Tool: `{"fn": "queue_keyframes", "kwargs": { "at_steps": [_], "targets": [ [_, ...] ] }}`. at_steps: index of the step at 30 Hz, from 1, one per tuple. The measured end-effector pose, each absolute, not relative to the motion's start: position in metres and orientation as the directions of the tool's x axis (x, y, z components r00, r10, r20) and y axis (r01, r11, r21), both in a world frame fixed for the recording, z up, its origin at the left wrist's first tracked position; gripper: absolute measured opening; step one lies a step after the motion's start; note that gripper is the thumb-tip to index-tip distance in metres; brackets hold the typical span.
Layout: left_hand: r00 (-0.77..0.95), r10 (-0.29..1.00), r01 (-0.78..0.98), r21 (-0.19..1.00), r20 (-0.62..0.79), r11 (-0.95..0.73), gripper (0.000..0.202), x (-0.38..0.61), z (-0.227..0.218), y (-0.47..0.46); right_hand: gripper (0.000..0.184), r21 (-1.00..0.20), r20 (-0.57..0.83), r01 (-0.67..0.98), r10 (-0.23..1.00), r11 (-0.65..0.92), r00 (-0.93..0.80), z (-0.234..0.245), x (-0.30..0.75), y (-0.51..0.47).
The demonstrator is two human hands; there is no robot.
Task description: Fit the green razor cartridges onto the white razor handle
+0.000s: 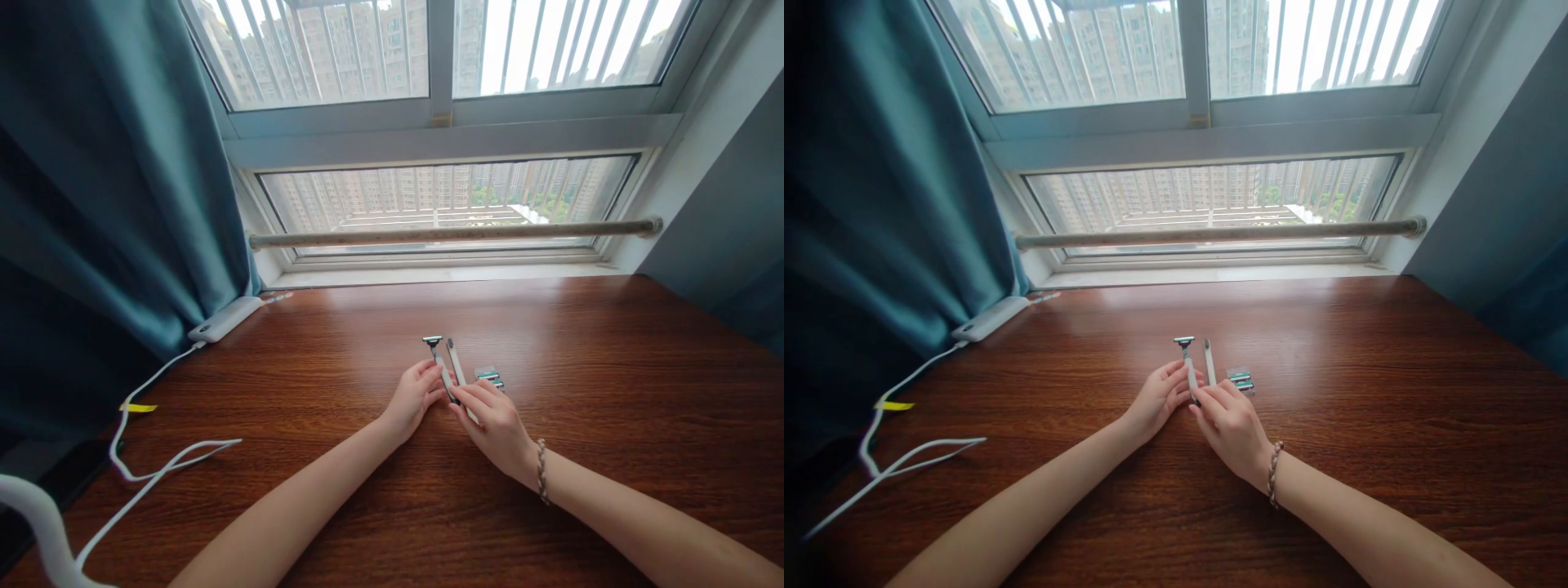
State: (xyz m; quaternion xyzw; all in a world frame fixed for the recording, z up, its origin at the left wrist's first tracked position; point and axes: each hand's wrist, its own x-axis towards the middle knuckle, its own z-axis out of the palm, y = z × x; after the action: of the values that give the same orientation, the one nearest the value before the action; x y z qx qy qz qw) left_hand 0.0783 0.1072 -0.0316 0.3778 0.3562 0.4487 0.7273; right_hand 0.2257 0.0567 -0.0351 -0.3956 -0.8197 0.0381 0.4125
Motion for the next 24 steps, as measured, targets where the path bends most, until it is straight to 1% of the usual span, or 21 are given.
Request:
{"fn": "queue_keyframes", "kwargs": {
  "at_steps": [2, 4, 6, 7, 8, 9, 10, 11, 12, 14, 16, 19, 24],
  "targets": [
    [0.410, 0.896, -0.422, 0.836, -0.169, 0.351, 0.029, 0.080, -0.027, 0.104, 0.026, -0.412, 0.641, 0.546, 0.658, 0.730, -0.395, -0.032, 0.224, 0.052],
    [0.408, 0.903, -0.447, 0.833, -0.134, 0.326, 0.029, 0.080, -0.022, 0.101, 0.023, -0.446, 0.632, 0.480, 0.646, 0.755, -0.429, -0.028, 0.224, 0.050],
    [0.378, 0.922, -0.459, 0.848, -0.081, 0.263, 0.028, 0.078, -0.018, 0.099, 0.017, -0.527, 0.629, 0.455, 0.689, 0.718, -0.359, -0.024, 0.225, 0.052],
    [0.368, 0.928, -0.452, 0.861, -0.058, 0.233, 0.027, 0.077, -0.016, 0.099, 0.015, -0.600, 0.610, 0.446, 0.741, 0.664, -0.282, -0.022, 0.227, 0.054],
    [0.368, 0.929, -0.438, 0.874, -0.039, 0.210, 0.026, 0.075, -0.014, 0.100, 0.014, -0.696, 0.560, 0.418, 0.806, 0.584, -0.192, -0.020, 0.230, 0.057],
    [0.379, 0.925, -0.420, 0.886, -0.027, 0.198, 0.025, 0.074, -0.013, 0.101, 0.014, -0.797, 0.479, 0.360, 0.871, 0.484, -0.111, -0.019, 0.232, 0.061],
    [0.397, 0.917, -0.401, 0.895, -0.024, 0.197, 0.024, 0.072, -0.012, 0.102, 0.016, -0.888, 0.372, 0.268, 0.927, 0.373, -0.056, -0.017, 0.235, 0.065],
    [0.422, 0.906, -0.382, 0.901, -0.030, 0.208, 0.024, 0.071, -0.011, 0.103, 0.021, -0.952, 0.264, 0.152, 0.964, 0.266, -0.034, -0.016, 0.237, 0.069],
    [0.450, 0.892, -0.364, 0.903, -0.044, 0.228, 0.025, 0.070, -0.011, 0.103, 0.026, -0.984, 0.175, 0.036, 0.984, 0.176, -0.032, -0.015, 0.239, 0.073],
    [0.499, 0.863, -0.322, 0.909, -0.076, 0.266, 0.034, 0.069, -0.012, 0.104, 0.036, -0.987, 0.063, -0.150, 0.996, 0.053, -0.061, -0.014, 0.241, 0.077],
    [0.525, 0.844, -0.269, 0.920, -0.108, 0.284, 0.044, 0.070, -0.014, 0.103, 0.043, -0.967, 0.018, -0.253, 0.995, -0.008, -0.099, -0.014, 0.241, 0.079],
    [0.526, 0.840, -0.197, 0.942, -0.132, 0.272, 0.046, 0.071, -0.017, 0.101, 0.047, -0.953, 0.015, -0.300, 0.988, -0.034, -0.157, -0.016, 0.239, 0.077],
    [0.538, 0.831, -0.112, 0.965, -0.142, 0.238, 0.046, 0.072, -0.016, 0.097, 0.047, -0.944, 0.011, -0.323, 0.975, -0.062, -0.220, -0.019, 0.240, 0.077]
  ]
}}
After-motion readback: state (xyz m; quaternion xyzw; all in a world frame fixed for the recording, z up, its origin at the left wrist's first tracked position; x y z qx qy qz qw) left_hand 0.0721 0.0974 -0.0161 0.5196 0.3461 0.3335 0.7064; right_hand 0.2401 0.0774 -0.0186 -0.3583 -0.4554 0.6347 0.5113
